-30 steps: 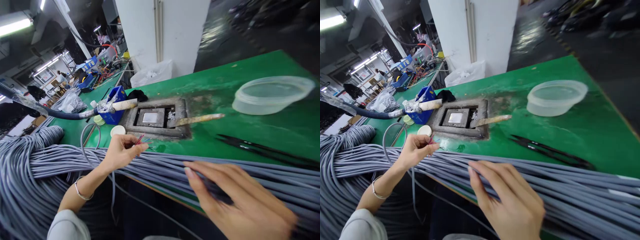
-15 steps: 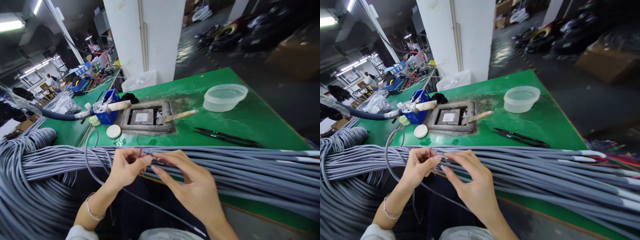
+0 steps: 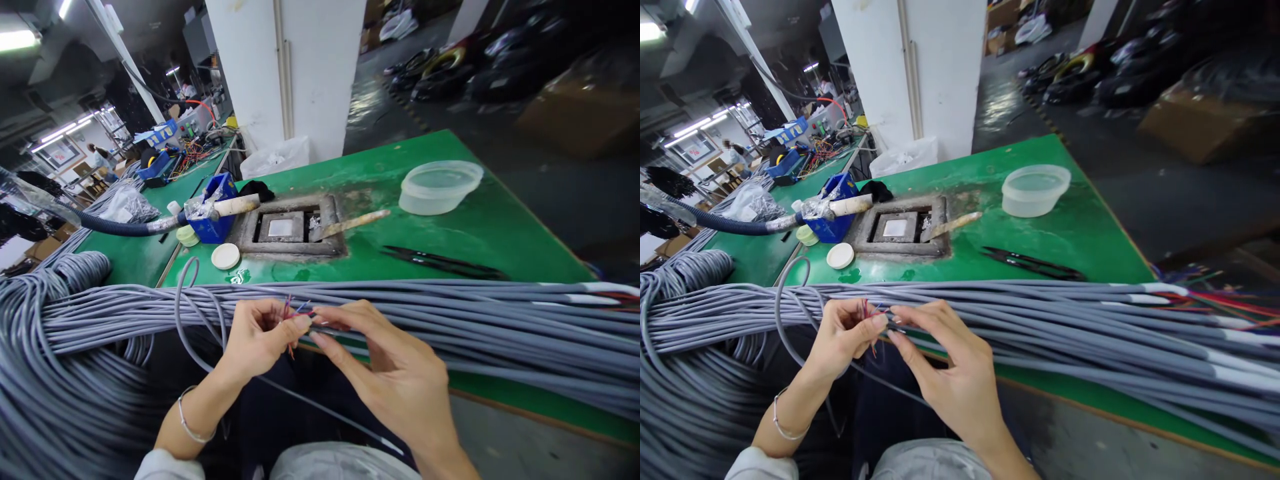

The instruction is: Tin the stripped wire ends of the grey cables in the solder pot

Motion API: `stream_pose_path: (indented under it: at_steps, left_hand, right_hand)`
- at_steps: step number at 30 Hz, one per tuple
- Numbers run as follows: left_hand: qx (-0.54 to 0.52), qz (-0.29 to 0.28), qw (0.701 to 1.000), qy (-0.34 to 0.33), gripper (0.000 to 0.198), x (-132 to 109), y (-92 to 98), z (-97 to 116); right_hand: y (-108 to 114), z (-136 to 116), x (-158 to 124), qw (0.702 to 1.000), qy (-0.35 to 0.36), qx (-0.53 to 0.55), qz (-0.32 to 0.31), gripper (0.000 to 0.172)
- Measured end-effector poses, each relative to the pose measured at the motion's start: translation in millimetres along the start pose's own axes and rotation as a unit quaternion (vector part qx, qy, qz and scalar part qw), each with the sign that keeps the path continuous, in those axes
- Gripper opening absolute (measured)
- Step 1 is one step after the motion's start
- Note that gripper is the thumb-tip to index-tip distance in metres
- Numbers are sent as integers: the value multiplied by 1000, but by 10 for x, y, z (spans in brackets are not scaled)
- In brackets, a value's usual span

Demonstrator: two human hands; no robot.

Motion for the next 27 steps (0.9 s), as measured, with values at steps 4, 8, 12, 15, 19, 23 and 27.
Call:
stream_pose_path:
  at_steps: [4, 8, 12, 15, 19, 23, 27]
  left_hand:
    - [6, -14, 1000, -11, 49, -5, -18, -33]
    - [5, 37, 999, -19, 39, -12, 16, -90]
    - [-90, 69, 993, -16, 40, -16, -7, -234]
    - [-144, 49, 988, -35, 42, -25, -61, -318]
    - [-132, 39, 989, -53, 37, -87, -47, -369]
    - [-112, 27, 992, -45, 34, -150, -41, -393]
    - [-71, 35, 996, -40, 32, -245, -81, -415]
  right_hand:
    - [31, -80, -6, 998, 42, -56, 7, 22]
    - [18, -135, -26, 982, 96, -161, 23, 17]
    - [-87, -95, -109, 983, 62, -173, 13, 14]
    - [-128, -77, -213, 991, 25, -135, 8, 14]
    - [-15, -10, -281, 996, -41, -81, 16, 8]
    - [56, 5, -237, 998, -58, -28, 3, 10]
    - [56, 0, -240, 998, -58, -5, 22, 11]
Point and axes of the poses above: each hand's wrist, its own x-axis towards the middle knuckle, its own y-axis out of the back of the hand, z = x × y, the point moved 6 cm from there along x, towards the middle knuckle, and after that the axes turned 6 degrees about -z, right-handed, at the moved point
